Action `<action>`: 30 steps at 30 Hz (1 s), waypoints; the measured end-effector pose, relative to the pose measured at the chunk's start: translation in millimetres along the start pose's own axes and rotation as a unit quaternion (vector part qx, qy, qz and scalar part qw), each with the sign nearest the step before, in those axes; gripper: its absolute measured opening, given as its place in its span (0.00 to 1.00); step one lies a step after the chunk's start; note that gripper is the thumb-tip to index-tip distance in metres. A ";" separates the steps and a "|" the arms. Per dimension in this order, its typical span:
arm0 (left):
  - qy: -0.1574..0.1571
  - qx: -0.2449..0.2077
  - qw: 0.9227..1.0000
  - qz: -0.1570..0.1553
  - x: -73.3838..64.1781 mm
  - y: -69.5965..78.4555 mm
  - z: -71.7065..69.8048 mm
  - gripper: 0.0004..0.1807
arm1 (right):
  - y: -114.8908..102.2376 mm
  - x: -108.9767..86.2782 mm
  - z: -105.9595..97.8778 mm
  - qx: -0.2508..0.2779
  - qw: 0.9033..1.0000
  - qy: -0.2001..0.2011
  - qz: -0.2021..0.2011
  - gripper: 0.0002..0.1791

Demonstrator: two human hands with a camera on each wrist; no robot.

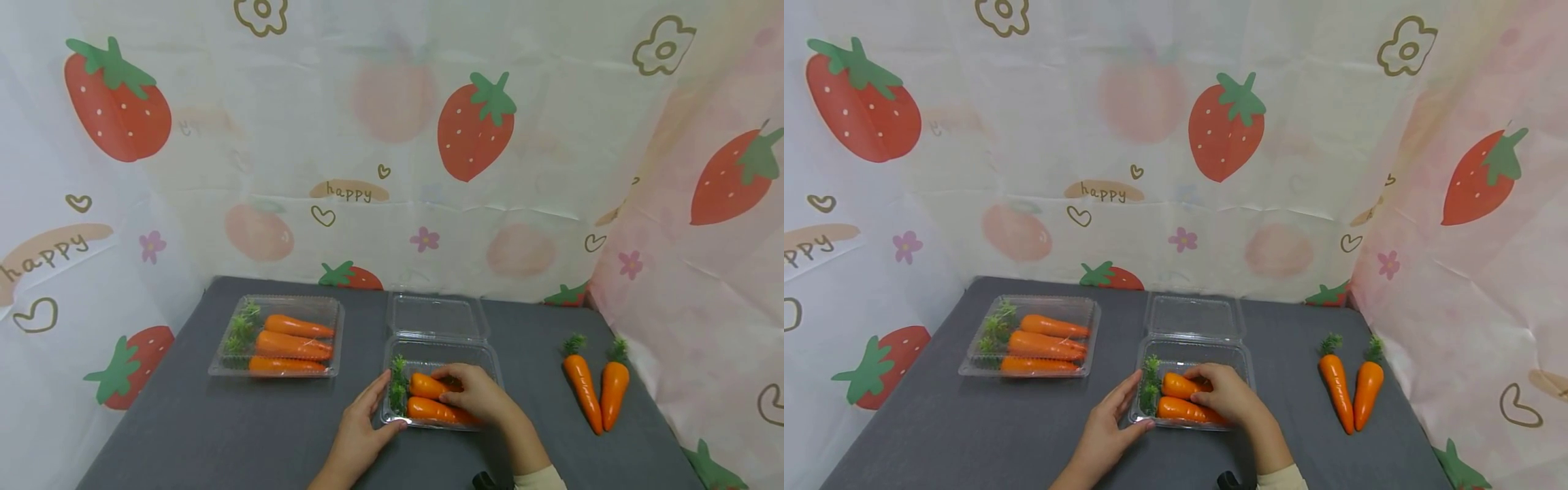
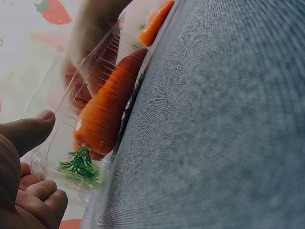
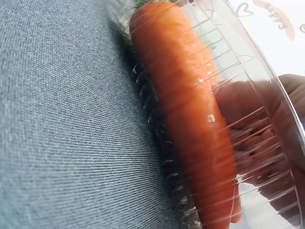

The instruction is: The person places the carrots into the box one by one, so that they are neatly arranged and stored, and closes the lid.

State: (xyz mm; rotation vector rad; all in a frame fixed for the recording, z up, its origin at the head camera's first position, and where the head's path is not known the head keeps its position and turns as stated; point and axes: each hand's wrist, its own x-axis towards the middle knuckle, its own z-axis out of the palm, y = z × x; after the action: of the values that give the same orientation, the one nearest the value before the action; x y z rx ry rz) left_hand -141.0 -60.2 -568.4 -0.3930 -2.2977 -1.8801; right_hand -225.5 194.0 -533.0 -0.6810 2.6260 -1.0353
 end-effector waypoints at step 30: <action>-0.006 0.001 1.000 -0.011 0.6 0.5 -1.9 0.48 | -4.1 -26.2 -7.4 -0.019 0.993 0.082 -0.082 0.20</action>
State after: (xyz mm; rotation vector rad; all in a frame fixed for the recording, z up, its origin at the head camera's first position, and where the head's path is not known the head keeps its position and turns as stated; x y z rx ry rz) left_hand -141.6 -61.9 -567.4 -0.3817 -2.3208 -1.8895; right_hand -204.3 208.8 -523.6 -0.8668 2.7742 -1.1352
